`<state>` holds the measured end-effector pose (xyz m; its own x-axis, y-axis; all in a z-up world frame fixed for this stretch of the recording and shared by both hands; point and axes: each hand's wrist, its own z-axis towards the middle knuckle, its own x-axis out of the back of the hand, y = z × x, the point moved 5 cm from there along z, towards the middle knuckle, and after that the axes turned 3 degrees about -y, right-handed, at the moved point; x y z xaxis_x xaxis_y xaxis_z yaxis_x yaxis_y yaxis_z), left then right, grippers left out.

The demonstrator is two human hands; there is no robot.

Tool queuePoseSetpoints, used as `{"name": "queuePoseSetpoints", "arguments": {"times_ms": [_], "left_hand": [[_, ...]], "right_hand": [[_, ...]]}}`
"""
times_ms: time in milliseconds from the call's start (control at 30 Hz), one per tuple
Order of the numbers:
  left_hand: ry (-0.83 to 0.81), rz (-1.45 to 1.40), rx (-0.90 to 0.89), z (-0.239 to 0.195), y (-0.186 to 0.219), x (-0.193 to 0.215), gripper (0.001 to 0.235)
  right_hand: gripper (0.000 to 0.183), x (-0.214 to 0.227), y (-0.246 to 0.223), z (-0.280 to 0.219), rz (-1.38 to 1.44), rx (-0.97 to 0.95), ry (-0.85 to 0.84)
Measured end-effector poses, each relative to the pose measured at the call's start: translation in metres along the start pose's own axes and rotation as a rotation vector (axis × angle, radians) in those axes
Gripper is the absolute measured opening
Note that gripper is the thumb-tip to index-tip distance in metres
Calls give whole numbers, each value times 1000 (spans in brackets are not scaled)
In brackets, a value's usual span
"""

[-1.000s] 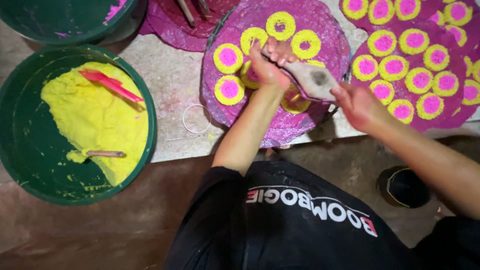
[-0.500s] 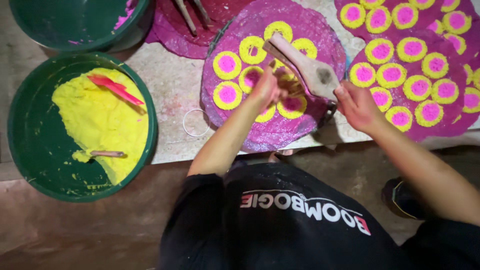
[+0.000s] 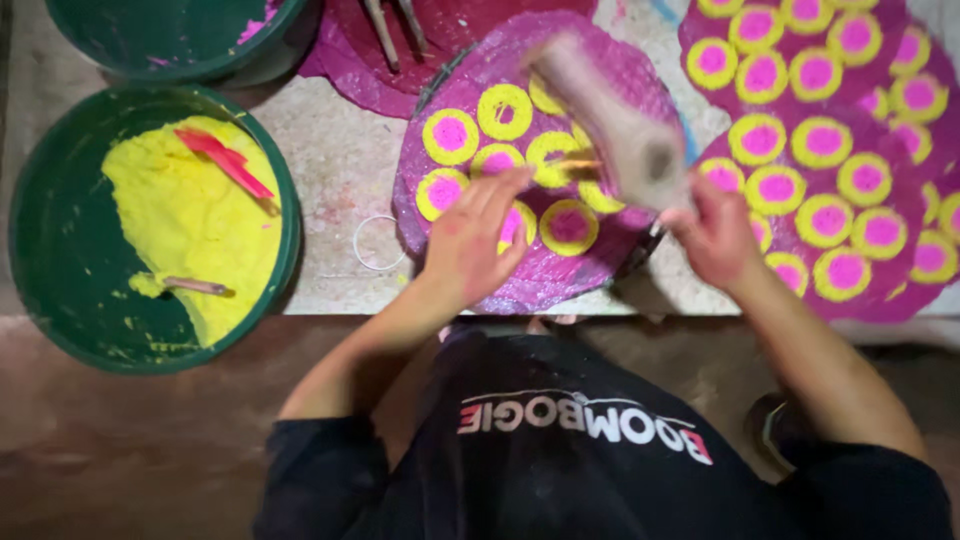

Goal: The person uses a hinged mold to press yellow and pink powders into ring shapes on a pink sheet. They repeatedly fill the mold, press it, and release the formed rings onto the sheet.

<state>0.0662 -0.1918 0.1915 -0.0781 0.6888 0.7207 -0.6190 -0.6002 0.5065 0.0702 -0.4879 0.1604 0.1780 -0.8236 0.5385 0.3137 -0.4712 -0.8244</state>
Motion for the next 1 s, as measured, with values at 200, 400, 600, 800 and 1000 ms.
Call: {"name": "queuePoseSetpoints", "arguments": {"times_ms": [200, 400, 600, 800, 1000], "left_hand": [[-372, -482, 438, -22, 20, 37, 44], [-749, -848, 311, -53, 38, 93, 35], [-804, -158, 141, -108, 20, 210, 29], [-591, -355, 316, -154, -22, 319, 24], [-205, -857, 533, -183, -68, 430, 24]], "right_hand": [[47, -32, -136, 2, -274, 487, -348], [58, -88, -277, 89, -261, 1204, -577], [46, -183, -298, 115, 147, 739, -1313], [47, -271, -314, 129, 393, 558, -1565], [37, -301, -361, 193, 182, 903, -1194]]}}
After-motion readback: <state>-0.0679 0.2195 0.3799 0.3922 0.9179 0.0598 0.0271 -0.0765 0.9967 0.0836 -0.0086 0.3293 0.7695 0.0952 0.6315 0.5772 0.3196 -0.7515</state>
